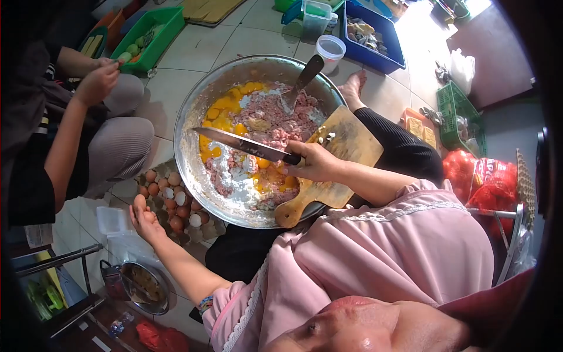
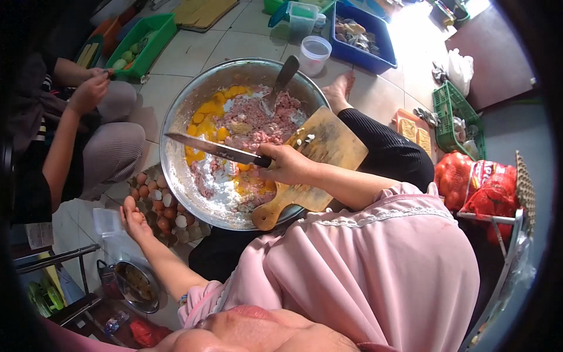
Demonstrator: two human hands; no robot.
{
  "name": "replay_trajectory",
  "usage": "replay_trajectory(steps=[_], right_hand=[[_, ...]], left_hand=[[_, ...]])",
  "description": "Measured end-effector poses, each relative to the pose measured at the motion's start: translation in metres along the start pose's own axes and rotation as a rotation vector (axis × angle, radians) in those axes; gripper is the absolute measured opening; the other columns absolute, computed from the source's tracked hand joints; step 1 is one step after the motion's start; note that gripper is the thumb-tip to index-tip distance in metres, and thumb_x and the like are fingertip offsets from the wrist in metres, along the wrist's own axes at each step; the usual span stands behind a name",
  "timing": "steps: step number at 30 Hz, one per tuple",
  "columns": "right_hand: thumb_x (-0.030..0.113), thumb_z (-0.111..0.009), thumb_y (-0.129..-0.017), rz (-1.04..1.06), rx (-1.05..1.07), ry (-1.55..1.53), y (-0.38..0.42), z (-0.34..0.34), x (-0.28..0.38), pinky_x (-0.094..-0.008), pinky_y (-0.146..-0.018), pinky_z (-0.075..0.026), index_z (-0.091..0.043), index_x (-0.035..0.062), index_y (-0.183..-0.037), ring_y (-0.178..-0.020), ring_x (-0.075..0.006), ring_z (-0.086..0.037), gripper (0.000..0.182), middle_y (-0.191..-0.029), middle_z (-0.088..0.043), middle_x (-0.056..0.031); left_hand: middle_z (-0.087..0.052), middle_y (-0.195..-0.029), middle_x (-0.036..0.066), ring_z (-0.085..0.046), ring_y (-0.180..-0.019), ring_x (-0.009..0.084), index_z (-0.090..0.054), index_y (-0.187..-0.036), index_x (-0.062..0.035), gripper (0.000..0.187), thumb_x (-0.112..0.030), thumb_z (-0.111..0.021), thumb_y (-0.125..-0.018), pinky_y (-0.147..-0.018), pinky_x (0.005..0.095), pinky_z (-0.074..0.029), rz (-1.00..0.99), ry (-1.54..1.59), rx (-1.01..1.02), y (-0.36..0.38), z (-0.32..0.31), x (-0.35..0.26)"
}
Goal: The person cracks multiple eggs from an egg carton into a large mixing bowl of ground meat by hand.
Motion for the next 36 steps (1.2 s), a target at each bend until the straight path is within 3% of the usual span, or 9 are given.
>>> replay_trajectory(steps=[1,4,10,12,14,18,23,29,36], right_hand=[[0.02,-0.074,-0.081,0.026,0.034,0.042,0.003,-0.002,0.0,-0.0349,-0.069,-0.048,-0.054,0.0022,-0.096,-0.074,-0.0244,-0.061,0.03,-0.082,-0.062,-0.0132],[0.021,-0.072,-0.082,0.088,0.033,0.055,0.017,-0.003,0.011,-0.0361,-0.068,-0.048,-0.053,0.0021,-0.095,-0.072,-0.0294,-0.062,0.03,-0.081,-0.061,-0.0146],[0.02,-0.066,-0.088,0.163,-0.041,0.023,0.052,0.002,0.034,-0.0397,-0.072,-0.05,-0.053,0.006,-0.113,-0.081,-0.0332,-0.065,0.032,-0.088,-0.064,-0.0167],[0.021,-0.061,-0.091,0.226,-0.045,0.072,0.066,0.003,0.043,-0.0422,-0.077,-0.051,-0.052,0.0085,-0.123,-0.091,-0.0361,-0.064,0.036,-0.1,-0.065,-0.0167],[0.02,-0.06,-0.091,0.267,-0.061,0.147,0.081,0.005,0.041,-0.0416,-0.078,-0.052,-0.053,0.0093,-0.124,-0.093,-0.0355,-0.064,0.035,-0.104,-0.064,-0.0172],[0.019,-0.06,-0.09,0.253,-0.083,0.207,0.105,0.009,0.036,-0.0417,-0.077,-0.053,-0.056,0.0089,-0.12,-0.093,-0.0358,-0.064,0.031,-0.105,-0.064,-0.0168],[0.019,-0.06,-0.09,0.356,-0.26,0.108,0.127,0.028,0.045,-0.0422,-0.076,-0.053,-0.058,0.0098,-0.12,-0.089,-0.0358,-0.064,0.031,-0.102,-0.063,-0.0155],[0.019,-0.058,-0.091,0.265,-0.167,0.331,0.115,0.016,0.036,-0.0421,-0.074,-0.053,-0.058,0.0105,-0.119,-0.088,-0.035,-0.064,0.03,-0.101,-0.063,-0.0157],[0.024,-0.066,-0.085,0.311,-0.197,0.2,0.075,0.023,0.053,-0.0417,-0.077,-0.052,-0.056,0.0036,-0.12,-0.092,-0.0368,-0.063,0.042,-0.099,-0.063,-0.018]], left_hand=[[-0.061,-0.112,0.009,-0.061,-0.091,0.0207,-0.053,-0.128,-0.0096,0.044,-0.018,-0.066,-0.087,-0.071,0.0283,-0.048,0.043,0.145,0.061,0.016,-0.013,-0.007],[-0.06,-0.11,0.009,-0.06,-0.09,0.02,-0.053,-0.127,-0.0093,0.043,-0.018,-0.066,-0.088,-0.069,0.0282,-0.048,0.207,0.546,0.275,0.072,-0.059,-0.012],[-0.06,-0.091,0.014,-0.059,-0.087,0.0244,-0.054,-0.106,0.0042,0.03,-0.015,-0.066,-0.086,-0.07,0.0325,-0.051,0.641,0.865,0.521,0.215,-0.152,0.009],[-0.06,-0.09,0.013,-0.059,-0.089,0.0255,-0.055,-0.106,0.0003,0.028,-0.014,-0.067,-0.085,-0.071,0.0323,-0.051,0.761,0.855,0.582,0.252,-0.171,0.023],[-0.06,-0.091,0.011,-0.06,-0.089,0.0244,-0.056,-0.108,-0.0056,0.029,-0.012,-0.069,-0.084,-0.07,0.0313,-0.052,0.718,0.696,0.503,0.274,-0.176,0.032],[-0.06,-0.102,0.003,-0.061,-0.084,0.0167,-0.053,-0.116,-0.014,0.04,-0.009,-0.072,-0.082,-0.069,0.027,-0.051,0.593,0.555,0.621,0.311,-0.201,0.026],[-0.06,-0.102,0.003,-0.06,-0.083,0.0161,-0.052,-0.118,-0.0142,0.041,-0.008,-0.071,-0.082,-0.07,0.0273,-0.049,0.456,0.461,0.521,0.323,-0.198,0.039],[-0.061,-0.1,0.003,-0.061,-0.084,0.0163,-0.051,-0.12,-0.0136,0.046,-0.003,-0.072,-0.08,-0.071,0.0266,-0.049,0.381,0.39,0.554,0.32,-0.207,0.038],[-0.059,-0.109,0.003,-0.06,-0.088,0.013,-0.054,-0.117,-0.0111,0.044,0.003,-0.069,-0.079,-0.073,0.0256,-0.049,0.224,0.259,0.613,0.302,-0.207,0.028]])
Point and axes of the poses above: each hand's wrist, its own y-axis away from the middle knuckle, its own z-axis out of the back of the hand, x = y × z, the point moved 9 cm from there along -y, towards the middle knuckle
